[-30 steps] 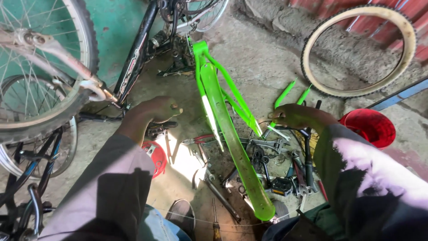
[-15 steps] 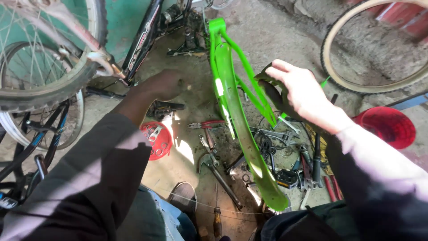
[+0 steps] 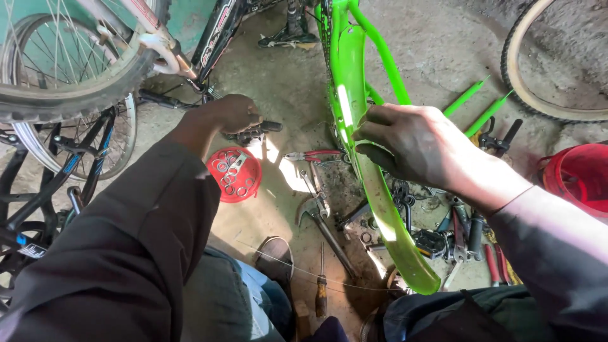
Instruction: Servicing and assembling a bicycle crankset, including inspecting the frame and sorting bearings in a tray.
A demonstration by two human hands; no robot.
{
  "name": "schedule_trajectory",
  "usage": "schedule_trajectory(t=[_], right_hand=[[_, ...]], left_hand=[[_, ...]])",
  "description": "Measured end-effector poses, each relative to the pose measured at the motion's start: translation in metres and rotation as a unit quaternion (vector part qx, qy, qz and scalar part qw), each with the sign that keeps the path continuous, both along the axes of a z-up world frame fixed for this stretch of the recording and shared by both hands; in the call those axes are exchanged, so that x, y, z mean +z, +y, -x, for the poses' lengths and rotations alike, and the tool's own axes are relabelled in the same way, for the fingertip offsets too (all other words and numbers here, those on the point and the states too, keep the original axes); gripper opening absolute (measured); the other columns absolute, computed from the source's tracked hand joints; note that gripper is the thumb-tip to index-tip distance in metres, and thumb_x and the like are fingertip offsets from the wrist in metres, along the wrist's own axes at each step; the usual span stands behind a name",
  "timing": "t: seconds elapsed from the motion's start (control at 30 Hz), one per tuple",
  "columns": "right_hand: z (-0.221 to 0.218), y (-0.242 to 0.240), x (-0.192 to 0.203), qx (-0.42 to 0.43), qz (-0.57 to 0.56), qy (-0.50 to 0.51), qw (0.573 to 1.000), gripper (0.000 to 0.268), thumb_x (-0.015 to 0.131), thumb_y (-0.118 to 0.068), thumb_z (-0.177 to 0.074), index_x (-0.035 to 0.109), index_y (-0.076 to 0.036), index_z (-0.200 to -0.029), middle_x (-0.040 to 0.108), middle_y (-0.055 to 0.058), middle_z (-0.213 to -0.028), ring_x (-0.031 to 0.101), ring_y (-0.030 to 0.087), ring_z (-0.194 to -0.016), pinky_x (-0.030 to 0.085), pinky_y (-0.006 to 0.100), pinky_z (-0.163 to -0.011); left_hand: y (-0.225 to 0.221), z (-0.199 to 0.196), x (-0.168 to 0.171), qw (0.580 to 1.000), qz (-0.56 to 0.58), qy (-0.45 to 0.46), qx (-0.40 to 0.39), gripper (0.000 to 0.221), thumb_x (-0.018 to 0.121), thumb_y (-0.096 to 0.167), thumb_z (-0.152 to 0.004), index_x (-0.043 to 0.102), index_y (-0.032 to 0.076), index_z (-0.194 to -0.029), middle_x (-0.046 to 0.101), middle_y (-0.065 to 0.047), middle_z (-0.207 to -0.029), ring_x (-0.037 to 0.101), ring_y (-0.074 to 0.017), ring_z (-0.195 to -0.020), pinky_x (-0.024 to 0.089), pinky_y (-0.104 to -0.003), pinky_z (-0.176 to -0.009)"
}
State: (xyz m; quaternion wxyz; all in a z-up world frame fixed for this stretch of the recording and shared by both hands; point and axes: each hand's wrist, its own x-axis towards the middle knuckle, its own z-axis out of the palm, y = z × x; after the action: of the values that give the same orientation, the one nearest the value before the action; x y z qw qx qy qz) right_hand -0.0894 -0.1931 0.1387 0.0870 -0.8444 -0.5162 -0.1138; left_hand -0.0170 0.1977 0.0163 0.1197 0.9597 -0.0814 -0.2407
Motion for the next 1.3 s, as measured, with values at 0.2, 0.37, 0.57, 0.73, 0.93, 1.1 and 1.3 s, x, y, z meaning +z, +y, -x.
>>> schedule_trajectory(t=[0.2,0.37,0.57,0.73,0.93,1.1,1.3], right_hand=[[0.001,0.0,-0.006,-0.007,0.034,0.027,0.999,0.018,0.063,-0.034,-0.101,0.066,-0.016,-0.104,0.064,0.006,-0.094,0.07,0.029,-0.099,0.058,0.039,-0.08],[0.01,0.005,0.003,-0.006,0.074,0.071,0.995,0.019,0.062,-0.035,-0.1,0.068,-0.016,-0.104,0.066,0.007,-0.092,0.072,0.029,-0.094,0.061,0.04,-0.079],[0.016,0.006,0.016,-0.045,0.15,0.165,0.974,0.022,0.061,-0.033,-0.098,0.066,-0.015,-0.109,0.073,0.017,-0.097,0.075,0.044,-0.091,0.062,0.057,-0.076],[0.013,0.008,0.017,-0.053,0.168,0.181,0.967,0.02,0.06,-0.031,-0.099,0.066,-0.017,-0.111,0.074,0.021,-0.102,0.075,0.047,-0.093,0.062,0.06,-0.073],[0.017,0.007,0.022,-0.052,0.167,0.191,0.966,0.017,0.061,-0.032,-0.098,0.067,-0.017,-0.104,0.074,0.016,-0.099,0.077,0.041,-0.091,0.065,0.054,-0.072],[0.017,0.007,0.022,-0.037,0.159,0.189,0.968,0.019,0.063,-0.029,-0.098,0.067,-0.012,-0.105,0.074,0.018,-0.099,0.076,0.043,-0.09,0.065,0.055,-0.069],[0.019,0.007,0.023,-0.045,0.159,0.201,0.966,0.02,0.062,-0.03,-0.097,0.068,-0.013,-0.106,0.075,0.018,-0.107,0.075,0.042,-0.096,0.064,0.055,-0.073]], left_hand=[[-0.026,-0.008,0.002,0.999,0.024,0.022,0.005,0.041,0.057,0.038,-0.101,0.074,0.01,-0.127,0.074,-0.02,-0.11,0.068,-0.0423,-0.112,0.053,-0.06,-0.093],[-0.035,0.002,0.014,0.999,0.01,0.039,0.005,0.04,0.056,0.032,-0.102,0.075,0.004,-0.124,0.075,-0.022,-0.105,0.07,-0.043,-0.106,0.054,-0.058,-0.093],[-0.028,-0.008,-0.008,0.999,0.025,0.045,0.013,0.037,0.057,0.034,-0.103,0.079,0.006,-0.111,0.076,-0.019,-0.091,0.072,-0.0385,-0.092,0.054,-0.051,-0.084],[-0.04,-0.005,0.002,0.998,0.003,0.049,0.045,0.031,0.058,0.033,-0.101,0.081,0.014,-0.107,0.077,-0.015,-0.089,0.072,-0.0393,-0.095,0.049,-0.053,-0.094],[-0.048,0.0,0.015,0.996,-0.004,0.072,0.045,0.035,0.057,0.033,-0.102,0.077,0.011,-0.121,0.079,-0.014,-0.103,0.07,-0.0388,-0.111,0.044,-0.057,-0.104],[-0.039,-0.01,-0.006,0.997,-0.003,0.06,0.045,0.033,0.058,0.035,-0.1,0.08,0.012,-0.111,0.079,-0.012,-0.094,0.072,-0.0375,-0.1,0.048,-0.053,-0.097],[-0.037,-0.012,-0.012,0.998,0.003,0.053,0.04,0.031,0.06,0.036,-0.1,0.082,0.014,-0.099,0.077,-0.013,-0.086,0.072,-0.0366,-0.09,0.049,-0.051,-0.091]])
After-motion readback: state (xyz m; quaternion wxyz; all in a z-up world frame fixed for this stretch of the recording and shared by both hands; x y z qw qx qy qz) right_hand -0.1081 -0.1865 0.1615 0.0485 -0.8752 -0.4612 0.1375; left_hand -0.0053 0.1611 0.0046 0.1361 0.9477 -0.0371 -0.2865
